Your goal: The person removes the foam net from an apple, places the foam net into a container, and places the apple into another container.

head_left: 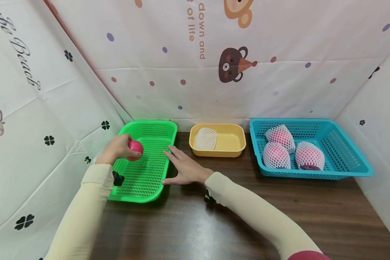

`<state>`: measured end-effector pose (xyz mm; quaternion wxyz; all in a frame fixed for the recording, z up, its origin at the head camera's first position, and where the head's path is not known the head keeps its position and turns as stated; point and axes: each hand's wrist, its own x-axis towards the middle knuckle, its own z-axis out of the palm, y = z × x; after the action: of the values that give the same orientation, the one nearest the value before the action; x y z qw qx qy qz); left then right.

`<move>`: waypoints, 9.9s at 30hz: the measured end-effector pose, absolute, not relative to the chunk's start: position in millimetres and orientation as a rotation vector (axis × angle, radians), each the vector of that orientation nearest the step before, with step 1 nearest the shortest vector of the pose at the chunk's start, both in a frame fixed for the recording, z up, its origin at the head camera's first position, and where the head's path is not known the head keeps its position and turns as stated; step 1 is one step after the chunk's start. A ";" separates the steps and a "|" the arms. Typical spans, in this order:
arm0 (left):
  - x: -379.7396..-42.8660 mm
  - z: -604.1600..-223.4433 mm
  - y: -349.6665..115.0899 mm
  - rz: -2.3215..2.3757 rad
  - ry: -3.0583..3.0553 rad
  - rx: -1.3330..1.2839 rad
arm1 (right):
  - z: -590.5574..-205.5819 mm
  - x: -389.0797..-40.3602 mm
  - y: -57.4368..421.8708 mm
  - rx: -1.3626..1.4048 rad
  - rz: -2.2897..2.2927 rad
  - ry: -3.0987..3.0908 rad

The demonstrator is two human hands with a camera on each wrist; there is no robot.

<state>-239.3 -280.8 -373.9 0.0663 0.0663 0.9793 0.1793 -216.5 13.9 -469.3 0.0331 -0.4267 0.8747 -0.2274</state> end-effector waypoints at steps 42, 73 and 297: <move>-253.5 -411.0 -289.5 0.338 2.809 0.111 | -452.1 -210.2 14.3 -1.130 -0.544 2.664; -254.4 -426.0 -287.1 0.215 2.911 0.155 | -455.9 -211.5 14.1 -1.136 -0.545 2.657; -206.6 -456.4 103.9 0.999 2.712 0.963 | -408.2 -317.1 365.2 -0.089 -0.503 2.692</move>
<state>-206.6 103.9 -456.4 0.0474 0.3159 0.8892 0.3275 -317.1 365.2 -408.2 0.1996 -0.0320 0.9627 -0.1800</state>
